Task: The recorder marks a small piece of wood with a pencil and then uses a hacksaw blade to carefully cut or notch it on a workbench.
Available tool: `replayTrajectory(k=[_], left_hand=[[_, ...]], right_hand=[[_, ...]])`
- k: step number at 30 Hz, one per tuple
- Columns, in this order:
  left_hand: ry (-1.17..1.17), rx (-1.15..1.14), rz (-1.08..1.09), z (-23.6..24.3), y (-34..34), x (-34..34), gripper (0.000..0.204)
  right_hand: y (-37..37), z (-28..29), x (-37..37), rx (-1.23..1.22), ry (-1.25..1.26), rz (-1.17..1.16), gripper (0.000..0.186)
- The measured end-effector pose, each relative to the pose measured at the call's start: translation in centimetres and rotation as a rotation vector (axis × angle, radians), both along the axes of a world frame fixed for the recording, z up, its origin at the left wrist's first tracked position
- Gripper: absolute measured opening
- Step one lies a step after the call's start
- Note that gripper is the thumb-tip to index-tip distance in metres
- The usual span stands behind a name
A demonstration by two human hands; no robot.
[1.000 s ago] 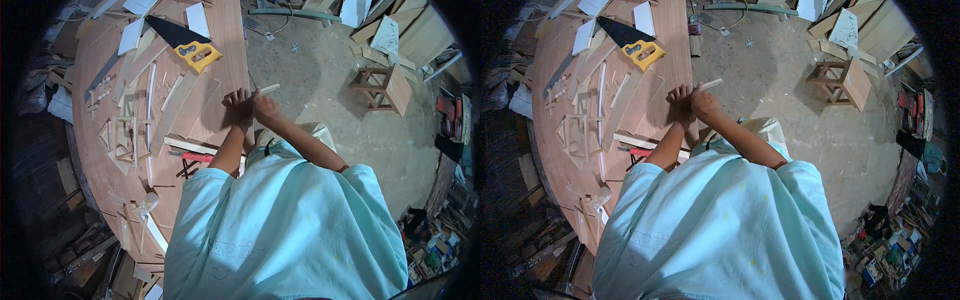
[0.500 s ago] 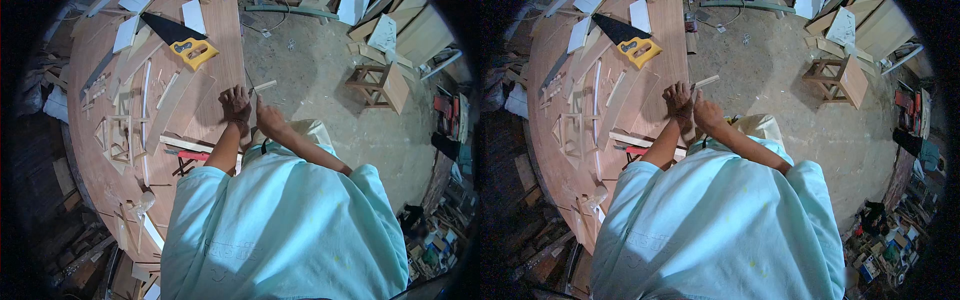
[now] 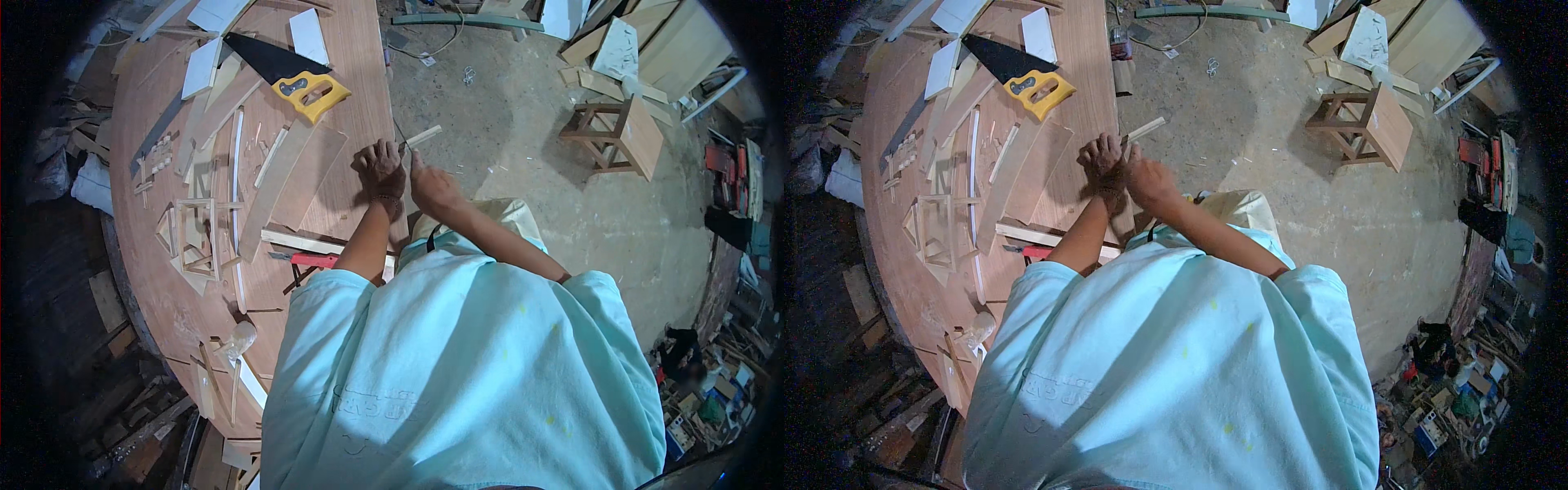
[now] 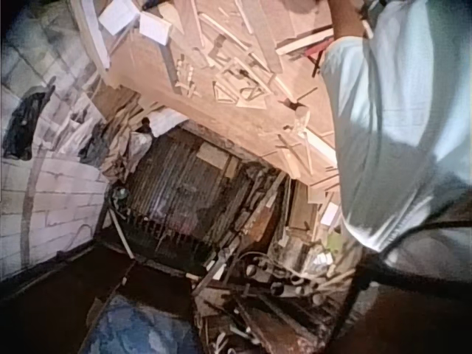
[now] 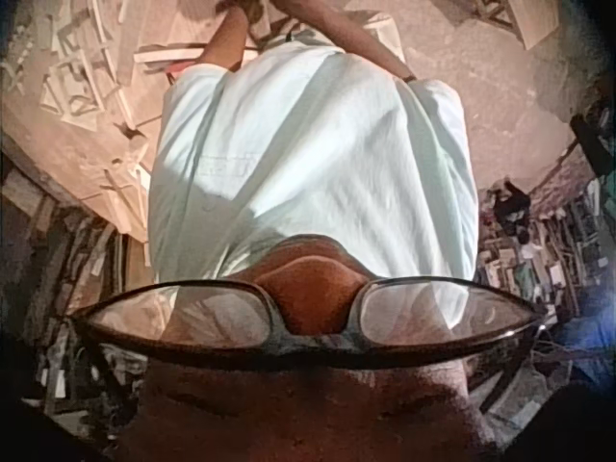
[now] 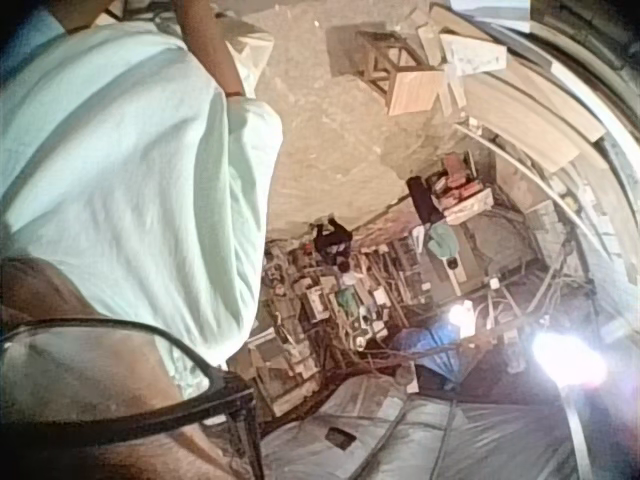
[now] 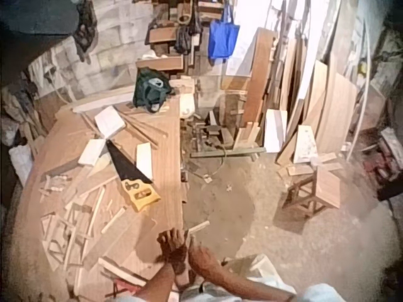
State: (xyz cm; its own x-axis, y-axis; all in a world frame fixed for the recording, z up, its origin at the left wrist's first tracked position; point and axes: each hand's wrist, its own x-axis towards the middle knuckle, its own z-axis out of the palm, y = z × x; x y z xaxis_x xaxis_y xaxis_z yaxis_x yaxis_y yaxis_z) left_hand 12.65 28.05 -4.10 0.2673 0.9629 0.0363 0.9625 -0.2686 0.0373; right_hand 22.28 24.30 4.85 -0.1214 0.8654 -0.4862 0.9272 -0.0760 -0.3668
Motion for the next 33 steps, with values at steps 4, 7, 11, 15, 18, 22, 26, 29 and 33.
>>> replayTrajectory(k=[4, 7, 11, 15, 18, 22, 26, 29, 33], left_hand=[[-0.003, 0.060, -0.088, 1.2, 0.0, 0.8, 0.021], [0.018, 0.043, -0.056, -0.6, 0.2, 0.1, 0.021], [-0.009, 0.046, -0.003, -1.1, 0.4, -0.3, 0.021], [0.081, 0.080, -0.151, 0.2, 0.3, 0.9, 0.021], [-0.016, 0.048, -0.125, 0.7, -0.2, 0.9, 0.022], [-0.035, 0.038, 0.055, -0.7, 0.4, 0.0, 0.024], [-0.045, 0.033, -0.095, 1.2, 0.4, 1.0, 0.032], [0.038, -0.024, -0.131, 0.4, 0.3, 0.5, 0.038], [-0.044, 0.006, 0.019, -0.8, 0.3, -0.1, 0.030]], right_hand=[[3.2, -2.5, 0.2, 0.286, 0.027, 0.049, 0.041], [2.0, -1.1, -0.2, 0.172, 0.011, 0.020, 0.037], [-0.3, 0.2, 0.2, 0.017, -0.037, -0.014, 0.032], [2.5, -4.6, 0.7, 0.249, 0.031, 0.102, 0.036], [2.9, -3.2, -0.1, 0.131, -0.012, -0.068, 0.037], [0.0, -0.1, 0.9, 0.086, 0.034, 0.034, 0.039], [2.4, -3.1, 1.0, 0.302, 0.021, 0.097, 0.037], [2.8, -4.1, 0.2, 0.322, 0.038, 0.043, 0.038], [-1.7, -2.6, 0.9, 0.500, 0.099, 0.031, 0.046]])
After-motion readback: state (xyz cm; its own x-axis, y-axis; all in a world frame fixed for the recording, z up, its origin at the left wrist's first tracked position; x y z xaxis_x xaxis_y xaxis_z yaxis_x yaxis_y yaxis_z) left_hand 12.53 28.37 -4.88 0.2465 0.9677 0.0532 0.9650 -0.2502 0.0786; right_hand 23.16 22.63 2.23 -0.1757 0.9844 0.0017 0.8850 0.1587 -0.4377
